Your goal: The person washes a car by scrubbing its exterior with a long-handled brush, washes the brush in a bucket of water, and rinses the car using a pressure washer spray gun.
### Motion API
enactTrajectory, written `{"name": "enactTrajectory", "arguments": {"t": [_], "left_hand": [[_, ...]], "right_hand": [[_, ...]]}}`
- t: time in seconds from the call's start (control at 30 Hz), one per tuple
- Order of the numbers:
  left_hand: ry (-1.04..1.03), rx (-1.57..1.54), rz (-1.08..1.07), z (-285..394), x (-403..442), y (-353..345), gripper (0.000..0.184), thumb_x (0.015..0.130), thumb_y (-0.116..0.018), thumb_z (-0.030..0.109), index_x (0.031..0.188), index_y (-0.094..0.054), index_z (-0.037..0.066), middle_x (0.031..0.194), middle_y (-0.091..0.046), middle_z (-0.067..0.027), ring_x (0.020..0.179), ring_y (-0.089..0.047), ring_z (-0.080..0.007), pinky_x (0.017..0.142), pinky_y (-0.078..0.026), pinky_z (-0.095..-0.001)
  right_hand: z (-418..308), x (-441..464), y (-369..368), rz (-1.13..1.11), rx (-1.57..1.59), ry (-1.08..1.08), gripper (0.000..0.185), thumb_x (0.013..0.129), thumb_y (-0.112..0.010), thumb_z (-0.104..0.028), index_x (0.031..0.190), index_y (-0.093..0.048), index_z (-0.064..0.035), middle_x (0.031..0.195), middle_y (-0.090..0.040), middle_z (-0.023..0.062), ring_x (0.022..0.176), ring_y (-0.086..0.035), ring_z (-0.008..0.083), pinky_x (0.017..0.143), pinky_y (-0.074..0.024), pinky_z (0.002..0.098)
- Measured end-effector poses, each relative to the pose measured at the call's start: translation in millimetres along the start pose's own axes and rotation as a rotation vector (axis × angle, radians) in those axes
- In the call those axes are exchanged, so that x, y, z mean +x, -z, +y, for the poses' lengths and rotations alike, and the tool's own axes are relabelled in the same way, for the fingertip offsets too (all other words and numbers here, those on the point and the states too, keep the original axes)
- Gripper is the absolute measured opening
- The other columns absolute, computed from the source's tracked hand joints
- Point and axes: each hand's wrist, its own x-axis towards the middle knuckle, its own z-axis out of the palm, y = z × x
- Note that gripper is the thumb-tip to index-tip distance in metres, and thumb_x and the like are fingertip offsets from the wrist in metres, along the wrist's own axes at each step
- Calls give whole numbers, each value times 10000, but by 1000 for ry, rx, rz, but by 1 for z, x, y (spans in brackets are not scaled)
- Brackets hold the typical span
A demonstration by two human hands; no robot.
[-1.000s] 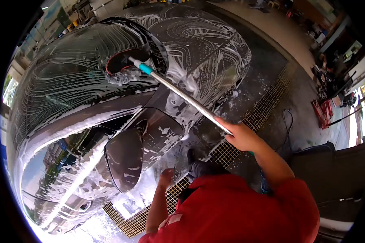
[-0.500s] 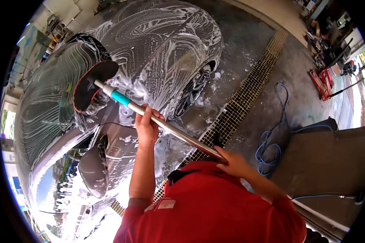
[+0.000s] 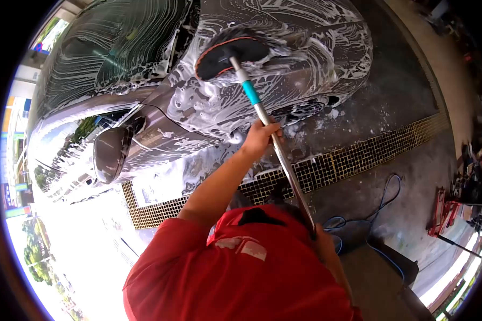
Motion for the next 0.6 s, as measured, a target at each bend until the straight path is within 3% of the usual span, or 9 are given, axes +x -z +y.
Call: {"name": "enactTrajectory", "arguments": {"t": [0.1, 0.17, 0.27, 0.33, 0.47, 0.6], "left_hand": [[-151, -180, 155, -16, -28, 46, 290, 882, -566, 57, 1140, -445, 1, 793, -583, -115, 683, -616, -264, 659, -539, -398], [-188, -276, 217, -25, -41, 70, 386, 873, -539, 59, 1236, -430, -11, 764, -575, -112, 683, -579, -251, 699, -514, -414], [-62, -184, 320, -46, -38, 83, 476, 887, -573, 228, 1323, -428, 104, 792, -580, -103, 731, -557, -243, 747, -478, -434], [113, -269, 239, -75, -18, 74, 480, 917, -584, 351, 1340, -427, 187, 898, -600, -116, 822, -596, -270, 774, -486, -415], [470, -120, 11, -106, 15, -33, 490, 943, -558, 332, 1390, -391, 221, 1050, -618, -111, 968, -611, -288, 831, -484, -418], [630, 91, -292, -166, 87, -151, 467, 906, -639, 351, 1305, -487, 163, 988, -637, -52, 888, -636, -216, 751, -510, -376]], "right_hand": [[8, 26, 25, -65, -65, 67, 228, 869, -578, -194, 1053, -515, -75, 1015, -633, 236, 946, -606, 449, 752, -478, 520], [27, 51, 29, 94, -125, 282, 226, 856, -570, -151, 1071, -523, -100, 987, -646, 209, 904, -625, 419, 736, -492, 509], [18, 67, 66, 46, -324, 153, 187, 838, -591, -140, 1016, -547, -104, 931, -650, 173, 866, -636, 382, 716, -495, 509], [57, 73, 71, 149, -319, 80, 175, 818, -615, -148, 974, -553, -99, 896, -647, 157, 852, -635, 373, 703, -494, 506], [134, 47, 108, 287, -282, -108, 225, 715, -711, -156, 890, -585, -89, 846, -650, 130, 838, -635, 356, 679, -504, 472], [203, -6, 145, 446, -158, -295, 230, 673, -718, -106, 899, -679, -100, 768, -654, 142, 731, -641, 351, 619, -497, 430]]}}
